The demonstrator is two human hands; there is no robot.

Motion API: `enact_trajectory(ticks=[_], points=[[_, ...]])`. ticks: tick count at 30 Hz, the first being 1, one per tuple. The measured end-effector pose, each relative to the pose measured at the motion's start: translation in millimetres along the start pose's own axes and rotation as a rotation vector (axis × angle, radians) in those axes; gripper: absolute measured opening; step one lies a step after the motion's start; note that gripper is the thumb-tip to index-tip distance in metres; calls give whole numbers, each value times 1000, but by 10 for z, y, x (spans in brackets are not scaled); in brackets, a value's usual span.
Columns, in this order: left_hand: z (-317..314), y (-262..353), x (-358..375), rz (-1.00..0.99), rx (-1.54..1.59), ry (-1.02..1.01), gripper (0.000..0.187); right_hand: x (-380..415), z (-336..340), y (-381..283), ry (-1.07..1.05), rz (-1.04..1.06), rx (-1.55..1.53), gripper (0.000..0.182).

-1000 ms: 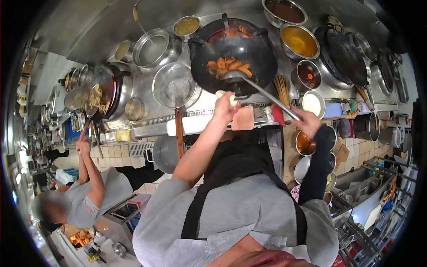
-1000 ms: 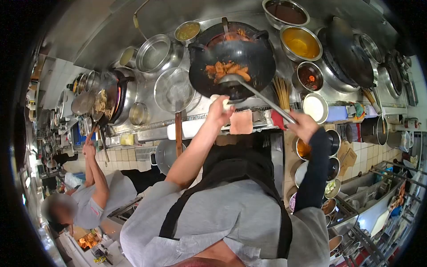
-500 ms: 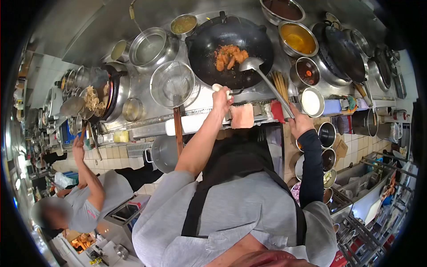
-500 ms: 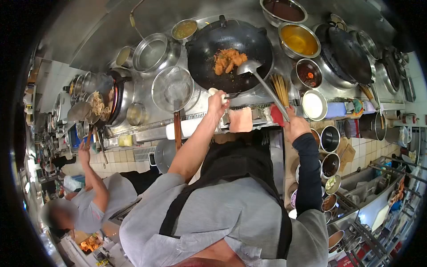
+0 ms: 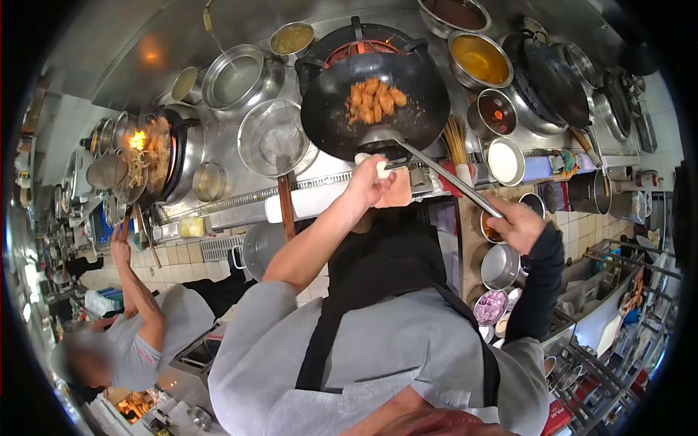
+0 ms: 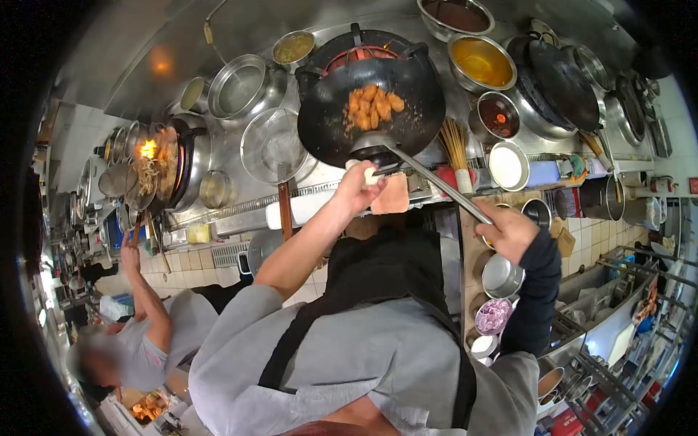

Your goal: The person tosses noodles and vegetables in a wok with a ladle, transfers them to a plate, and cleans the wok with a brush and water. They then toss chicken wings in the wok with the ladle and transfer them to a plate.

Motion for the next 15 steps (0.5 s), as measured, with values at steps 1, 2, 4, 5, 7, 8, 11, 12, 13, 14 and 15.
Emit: enact_trajectory(ticks=[1,2,4,5,7,8,11,12,13,14,15], points=[[-26,58,65,-23,7,25,20,17,47,-15,9,30,27,47],[-12,94,65,-44,17,53,20,9,56,-13,12,59,52,47],[109,240,-183,-105,86,40,15,-361,-129,250,155,181,147,44],[225,126,-311,-131,41,86,13,-569,-103,3,115,51,116,41],[336,-84,-492,-170,-57,187,10,-1067,-303,392,155,27,87,41],[444,-263,-479,-175,-98,250,9,-1164,-347,360,214,63,82,41],[776,-454,-406,-63,-249,207,9,-1164,-629,513,406,136,-19,44],[739,-409,-234,-31,-310,225,9,-1083,-715,571,523,371,57,43],[742,-331,-195,-104,-199,174,10,-948,-726,471,396,89,-311,42],[743,-247,-167,-173,-88,123,11,-769,-782,343,254,-203,-669,40],[732,-116,-140,-197,-77,127,11,-707,-901,412,324,-165,-800,36]])
Point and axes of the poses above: each hand's wrist, its own x-axis away from the middle knuckle, its own z-axis out of the back of the hand, y = z × x, the point moved 3 cm from there along -x, towards the middle knuckle, and after that the axes turned 7 degrees about -x, right-handed, at the moved point
